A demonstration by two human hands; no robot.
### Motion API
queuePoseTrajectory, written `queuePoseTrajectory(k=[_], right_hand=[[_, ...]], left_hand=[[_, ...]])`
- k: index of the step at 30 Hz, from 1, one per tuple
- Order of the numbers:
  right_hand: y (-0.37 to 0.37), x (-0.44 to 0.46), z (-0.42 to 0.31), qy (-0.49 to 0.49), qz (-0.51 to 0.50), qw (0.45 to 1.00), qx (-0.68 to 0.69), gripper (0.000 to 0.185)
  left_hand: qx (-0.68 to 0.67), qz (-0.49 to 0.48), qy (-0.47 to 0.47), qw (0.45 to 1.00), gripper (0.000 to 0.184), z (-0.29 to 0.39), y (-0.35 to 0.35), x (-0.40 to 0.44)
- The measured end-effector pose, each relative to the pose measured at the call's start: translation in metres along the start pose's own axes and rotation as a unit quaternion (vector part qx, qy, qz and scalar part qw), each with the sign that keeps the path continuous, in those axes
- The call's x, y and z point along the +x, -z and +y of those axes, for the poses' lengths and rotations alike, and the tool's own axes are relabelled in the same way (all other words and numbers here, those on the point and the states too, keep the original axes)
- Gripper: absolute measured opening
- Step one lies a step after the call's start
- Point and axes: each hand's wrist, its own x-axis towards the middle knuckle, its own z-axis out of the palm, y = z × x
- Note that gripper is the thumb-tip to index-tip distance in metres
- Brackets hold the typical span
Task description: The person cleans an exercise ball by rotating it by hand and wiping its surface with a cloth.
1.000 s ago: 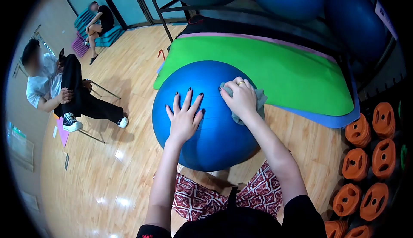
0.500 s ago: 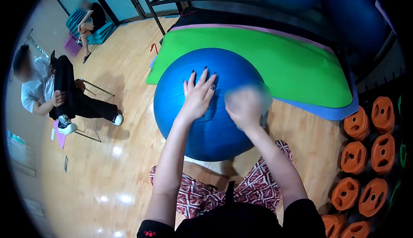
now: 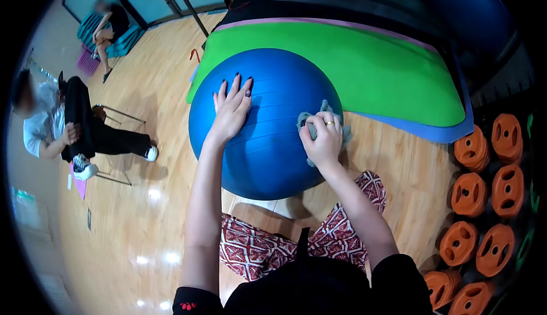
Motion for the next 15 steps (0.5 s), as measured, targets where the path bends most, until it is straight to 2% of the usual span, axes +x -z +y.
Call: queuePoseTrajectory(k=[3, 5, 9, 13, 15], right_hand=[[-0.004, -0.001, -0.021, -0.007, 0.007, 1.0, 0.001, 0.022], [-0.008, -0.004, -0.043, 0.034, -0.033, 0.999, 0.011, 0.02], [-0.016, -0.003, -0.053, 0.095, -0.05, 0.994, 0.007, 0.015], [-0.011, -0.004, -0.041, 0.106, -0.044, 0.993, 0.01, 0.015], [-0.008, -0.005, -0.039, 0.067, -0.027, 0.997, -0.003, 0.014]], left_hand=[[0.028, 0.017, 0.004, 0.999, 0.046, -0.005, 0.0, 0.0], [0.035, 0.017, 0.0, 0.999, 0.045, -0.006, 0.0, -0.001], [0.089, 0.018, -0.003, 0.996, 0.046, -0.009, 0.002, 0.005], [0.092, 0.02, -0.028, 0.995, 0.048, -0.011, 0.007, 0.003], [0.09, 0.021, -0.032, 0.995, 0.049, -0.009, 0.006, 0.004]])
